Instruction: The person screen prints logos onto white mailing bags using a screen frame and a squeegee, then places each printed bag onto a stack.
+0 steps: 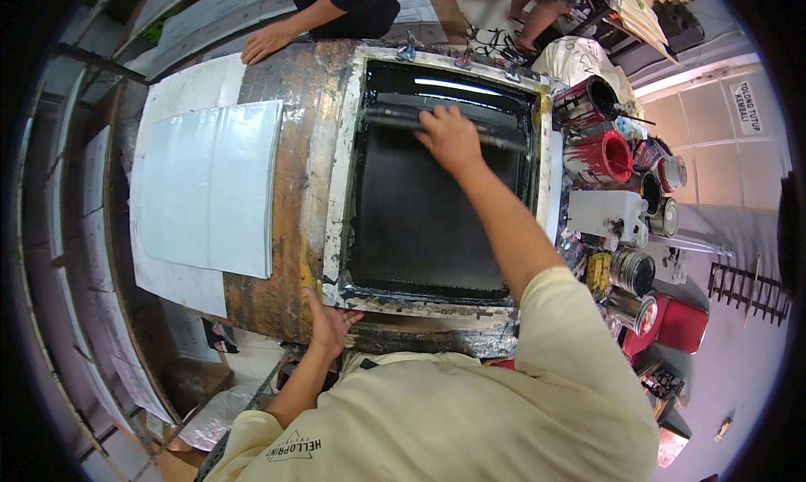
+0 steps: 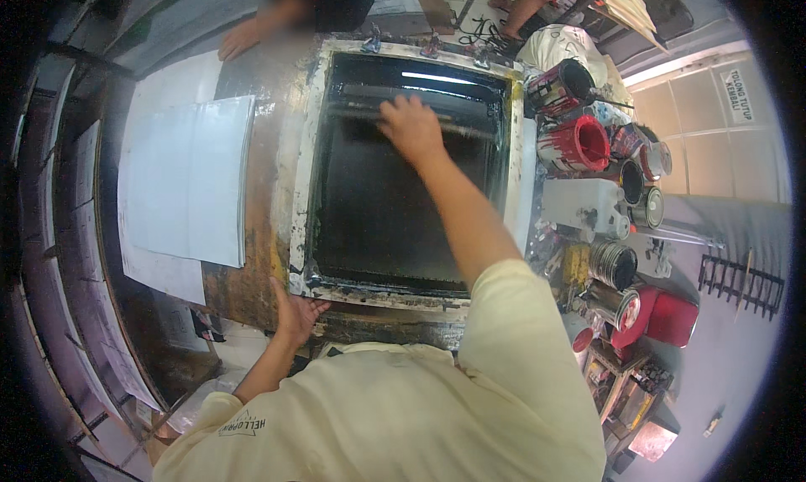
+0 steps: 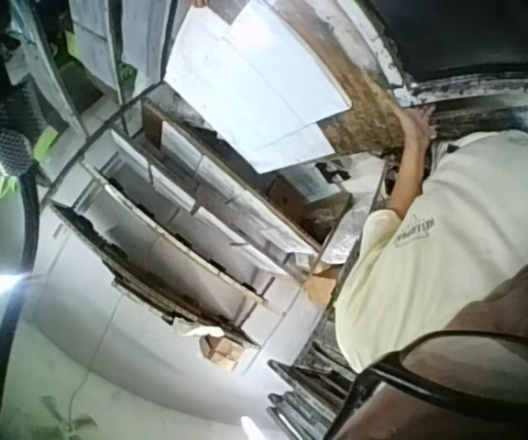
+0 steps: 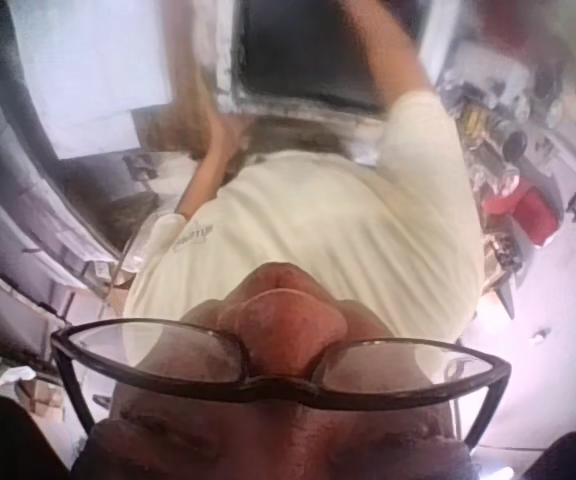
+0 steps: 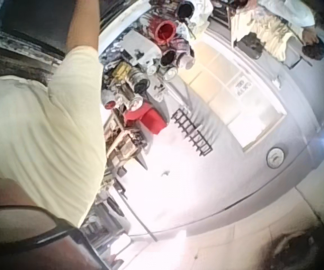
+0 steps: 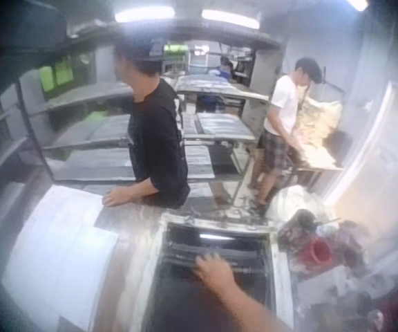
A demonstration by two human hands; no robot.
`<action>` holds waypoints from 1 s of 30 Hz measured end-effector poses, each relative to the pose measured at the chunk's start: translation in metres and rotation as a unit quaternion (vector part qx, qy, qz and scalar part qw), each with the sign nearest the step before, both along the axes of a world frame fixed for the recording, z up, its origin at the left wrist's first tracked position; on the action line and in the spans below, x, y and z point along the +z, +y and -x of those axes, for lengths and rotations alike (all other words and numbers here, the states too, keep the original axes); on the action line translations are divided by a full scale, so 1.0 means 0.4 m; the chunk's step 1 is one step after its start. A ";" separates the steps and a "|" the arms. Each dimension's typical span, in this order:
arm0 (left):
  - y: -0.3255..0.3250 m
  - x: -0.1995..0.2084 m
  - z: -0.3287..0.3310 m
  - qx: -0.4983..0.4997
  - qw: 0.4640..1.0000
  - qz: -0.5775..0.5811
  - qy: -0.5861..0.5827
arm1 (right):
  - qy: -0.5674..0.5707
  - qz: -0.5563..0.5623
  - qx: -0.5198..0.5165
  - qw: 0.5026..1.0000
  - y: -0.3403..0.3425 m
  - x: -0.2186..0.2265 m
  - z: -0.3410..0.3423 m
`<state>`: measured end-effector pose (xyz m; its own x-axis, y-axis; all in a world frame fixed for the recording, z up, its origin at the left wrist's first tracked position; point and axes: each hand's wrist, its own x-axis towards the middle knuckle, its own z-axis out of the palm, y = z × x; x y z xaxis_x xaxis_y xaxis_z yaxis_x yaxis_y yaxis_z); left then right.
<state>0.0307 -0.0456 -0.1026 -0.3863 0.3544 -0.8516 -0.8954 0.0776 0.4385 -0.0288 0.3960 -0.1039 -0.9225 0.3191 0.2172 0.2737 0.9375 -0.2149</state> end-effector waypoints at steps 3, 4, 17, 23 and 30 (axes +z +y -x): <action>0.006 0.005 -0.009 0.023 1.000 -0.011 0.012 | -0.085 0.034 0.047 0.995 0.136 0.066 0.087; 0.013 0.022 -0.005 0.019 0.999 -0.016 0.023 | -0.105 0.046 0.072 0.991 0.183 0.076 0.105; -0.044 0.080 -0.019 -0.052 0.989 -0.104 0.093 | -0.037 0.002 0.038 0.999 -0.211 0.099 -0.221; -0.036 0.210 -0.009 -0.066 0.970 -0.198 0.128 | -0.133 0.064 0.003 0.989 -0.511 0.383 -0.481; 0.068 0.469 0.059 -0.016 0.860 -0.480 0.173 | 0.127 -0.160 -0.051 0.977 -0.470 0.658 -0.383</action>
<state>0.0071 -0.0185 0.0850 -0.5340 0.8455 0.0033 -0.7027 -0.4460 0.5543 0.1246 0.2081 0.1593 -0.7921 0.2850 0.5398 0.3456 0.9383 0.0117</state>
